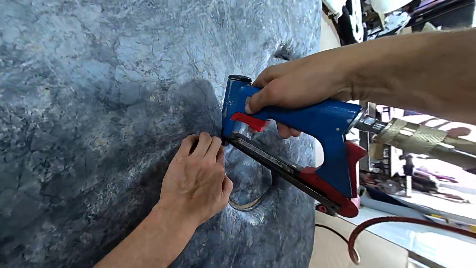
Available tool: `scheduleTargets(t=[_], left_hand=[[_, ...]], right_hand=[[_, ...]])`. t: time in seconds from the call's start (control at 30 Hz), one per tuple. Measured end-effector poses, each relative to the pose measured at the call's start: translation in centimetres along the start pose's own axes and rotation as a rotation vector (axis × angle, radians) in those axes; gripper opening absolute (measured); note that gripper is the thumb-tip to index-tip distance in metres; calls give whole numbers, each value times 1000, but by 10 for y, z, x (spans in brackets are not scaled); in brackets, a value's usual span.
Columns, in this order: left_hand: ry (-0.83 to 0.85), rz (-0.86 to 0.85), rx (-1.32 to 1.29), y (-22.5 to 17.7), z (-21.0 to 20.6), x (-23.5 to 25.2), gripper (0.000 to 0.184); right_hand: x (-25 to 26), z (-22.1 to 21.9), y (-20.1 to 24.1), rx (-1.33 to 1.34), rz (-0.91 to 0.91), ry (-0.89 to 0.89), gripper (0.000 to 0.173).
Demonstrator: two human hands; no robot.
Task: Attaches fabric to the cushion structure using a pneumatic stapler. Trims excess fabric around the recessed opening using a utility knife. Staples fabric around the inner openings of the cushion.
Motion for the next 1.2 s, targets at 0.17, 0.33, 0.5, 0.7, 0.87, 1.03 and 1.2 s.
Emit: scheduleTargets(t=[0.17,0.33,0.5,0.7,0.87,1.03,1.2], left_hand=[[31,-6,-3,0,-1,1,56],[149,-141,-43,10,7,7,54],[86,-228,-8,23,8,7,56],[58,-219,-8,23,8,8,58],[59,-202,-3,23,8,10,57],[52,-199,-40,24,11,12,52],[96,-190,-46,23,10,14,55]], right_hand=[[6,-4,6,-56,-80,36,24],[16,-1,9,-47,-111,64,27],[19,0,9,-25,-124,93,29],[15,4,14,-126,-67,90,31],[19,29,7,-339,533,403,28],[13,5,12,-16,-125,73,32],[11,0,17,39,-147,58,34]])
Point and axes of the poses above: each hand's wrist, its own x-axis towards the middle knuckle, its own z-axis out of the back of the hand, y = z × x, the point moved 7 cm from there along x, towards the middle knuckle, and after that the axes turned 9 degrees about x, right-handed, at the moved point
